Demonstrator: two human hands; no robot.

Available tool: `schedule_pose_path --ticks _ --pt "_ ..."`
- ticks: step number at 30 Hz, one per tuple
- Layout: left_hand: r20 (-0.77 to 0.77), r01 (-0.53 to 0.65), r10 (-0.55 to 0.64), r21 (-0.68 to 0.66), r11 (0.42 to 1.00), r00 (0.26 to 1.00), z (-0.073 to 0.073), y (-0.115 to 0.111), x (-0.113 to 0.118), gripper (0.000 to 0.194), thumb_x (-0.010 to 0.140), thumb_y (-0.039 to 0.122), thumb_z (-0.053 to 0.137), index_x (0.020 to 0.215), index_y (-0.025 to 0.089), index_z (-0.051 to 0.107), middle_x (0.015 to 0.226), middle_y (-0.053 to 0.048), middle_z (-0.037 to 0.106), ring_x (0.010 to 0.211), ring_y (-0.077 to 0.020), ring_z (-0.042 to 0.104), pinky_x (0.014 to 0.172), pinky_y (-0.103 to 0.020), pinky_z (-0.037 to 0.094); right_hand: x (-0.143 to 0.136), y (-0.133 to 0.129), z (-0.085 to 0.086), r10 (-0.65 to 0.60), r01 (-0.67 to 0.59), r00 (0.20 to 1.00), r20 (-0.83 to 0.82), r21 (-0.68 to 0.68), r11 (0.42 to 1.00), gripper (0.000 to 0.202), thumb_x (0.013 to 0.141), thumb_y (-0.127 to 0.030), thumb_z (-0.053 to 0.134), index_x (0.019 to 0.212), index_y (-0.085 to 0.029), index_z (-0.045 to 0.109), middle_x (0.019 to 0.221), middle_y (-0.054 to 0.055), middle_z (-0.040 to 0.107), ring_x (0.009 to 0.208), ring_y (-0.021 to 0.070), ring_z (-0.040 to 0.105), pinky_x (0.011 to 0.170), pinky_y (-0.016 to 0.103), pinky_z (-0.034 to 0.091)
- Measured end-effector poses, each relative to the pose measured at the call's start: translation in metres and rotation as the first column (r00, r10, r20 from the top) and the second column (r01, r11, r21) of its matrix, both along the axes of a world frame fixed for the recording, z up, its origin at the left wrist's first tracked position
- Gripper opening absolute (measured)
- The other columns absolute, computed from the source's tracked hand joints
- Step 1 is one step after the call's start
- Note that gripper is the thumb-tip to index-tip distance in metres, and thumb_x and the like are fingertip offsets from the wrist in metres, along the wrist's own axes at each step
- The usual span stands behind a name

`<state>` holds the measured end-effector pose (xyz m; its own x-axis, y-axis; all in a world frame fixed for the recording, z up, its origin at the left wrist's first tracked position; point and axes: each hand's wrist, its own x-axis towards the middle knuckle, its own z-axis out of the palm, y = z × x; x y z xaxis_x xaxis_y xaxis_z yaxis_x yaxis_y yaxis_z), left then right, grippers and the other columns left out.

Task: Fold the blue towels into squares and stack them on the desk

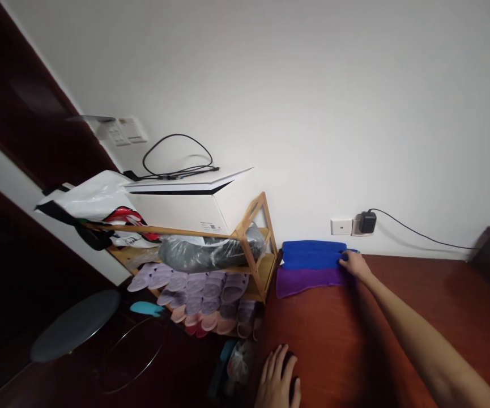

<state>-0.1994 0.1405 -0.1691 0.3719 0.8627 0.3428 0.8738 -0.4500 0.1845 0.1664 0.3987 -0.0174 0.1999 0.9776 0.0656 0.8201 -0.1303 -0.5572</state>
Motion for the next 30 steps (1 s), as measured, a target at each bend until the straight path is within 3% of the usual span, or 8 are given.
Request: schedule_pose_path --ticks 5,9,11,14,17,20,26,30 --pt "0.042 -0.055 0.055 -0.001 0.998 0.998 0.018 -0.005 0.009 0.049 0.092 0.027 0.058 0.140 0.036 0.061 0.156 -0.003 0.056 0.141 -0.0309 0.054 0.113 -0.053 0.052 -0.012 -0.041 0.071 0.020 0.004 0.994 -0.103 0.227 0.974 0.040 0.093 -0.045 0.050 0.115 -0.018 0.071 0.113 0.010 0.077 0.098 0.0230 0.070 0.089 0.031 0.049" --pt "0.074 -0.080 0.082 -0.024 0.996 0.994 0.031 -0.009 0.016 0.049 0.094 0.026 0.054 0.141 0.033 0.060 0.156 -0.004 0.055 0.143 -0.0296 0.052 0.116 -0.053 0.048 0.000 -0.128 0.110 -0.014 0.117 0.965 -0.261 0.385 0.916 0.045 0.086 -0.062 0.056 0.095 -0.021 0.071 0.089 0.006 0.077 0.080 0.0214 0.068 0.075 0.029 0.050" --pt "0.083 -0.085 0.087 -0.034 0.996 0.993 0.038 -0.010 0.020 0.048 0.094 0.025 0.052 0.141 0.031 0.060 0.155 -0.004 0.056 0.143 -0.0288 0.051 0.118 -0.053 0.045 0.009 -0.182 0.100 -0.057 0.178 0.935 -0.350 0.324 0.929 0.045 0.082 -0.068 0.057 0.076 -0.024 0.067 0.068 0.003 0.072 0.066 0.0209 0.065 0.066 0.030 0.049" --pt "0.090 -0.079 0.082 -0.033 0.996 0.993 0.054 -0.011 0.025 0.044 0.094 0.022 0.051 0.136 0.026 0.064 0.151 -0.006 0.058 0.142 -0.0282 0.050 0.119 -0.053 0.042 0.011 -0.261 0.050 -0.126 0.166 0.898 -0.421 0.061 0.984 0.048 0.080 -0.070 0.049 0.058 -0.028 0.054 0.050 0.002 0.063 0.054 0.0219 0.062 0.059 0.031 0.048" --pt "0.134 -0.054 0.058 -0.029 0.998 0.989 0.075 -0.016 0.029 0.038 0.093 0.020 0.051 0.127 0.022 0.068 0.141 -0.010 0.064 0.135 -0.0290 0.054 0.117 -0.051 0.042 0.000 -0.327 -0.008 -0.205 0.131 0.881 -0.427 -0.196 0.972 0.046 0.076 -0.069 0.046 0.053 -0.029 0.051 0.044 0.002 0.060 0.051 0.0243 0.065 0.061 0.034 0.050" --pt "0.255 -0.070 0.084 -0.066 0.995 0.963 0.093 -0.031 0.038 0.029 0.095 0.018 0.047 0.110 0.021 0.072 0.119 -0.011 0.070 0.120 -0.0287 0.061 0.110 -0.049 0.046 -0.018 -0.378 -0.046 -0.199 0.096 0.878 -0.435 -0.247 0.964 0.045 0.079 -0.070 0.043 0.061 -0.030 0.055 0.046 0.002 0.062 0.054 0.0269 0.068 0.064 0.036 0.052" --pt "0.454 -0.095 0.173 -0.188 0.977 0.874 0.084 -0.109 0.104 0.036 0.105 0.030 0.037 0.094 0.023 0.070 0.095 -0.009 0.073 0.093 -0.0240 0.071 0.087 -0.036 0.056 -0.052 -0.442 -0.059 -0.002 -0.019 0.962 -0.274 -0.075 0.997 0.034 0.085 -0.065 0.049 0.078 -0.034 0.060 0.077 0.002 0.074 0.082 0.0315 0.075 0.076 0.041 0.056" --pt "0.689 -0.043 0.371 -0.444 0.895 0.622 0.060 -0.160 0.146 0.035 0.101 0.037 0.045 0.124 0.020 0.066 0.121 -0.015 0.073 0.112 -0.0258 0.070 0.097 -0.036 0.054 -0.069 -0.465 -0.056 0.101 -0.083 0.981 -0.166 0.116 0.990 0.031 0.088 -0.048 0.051 0.110 -0.033 0.066 0.114 0.009 0.071 0.108 0.0311 0.070 0.097 0.041 0.055"
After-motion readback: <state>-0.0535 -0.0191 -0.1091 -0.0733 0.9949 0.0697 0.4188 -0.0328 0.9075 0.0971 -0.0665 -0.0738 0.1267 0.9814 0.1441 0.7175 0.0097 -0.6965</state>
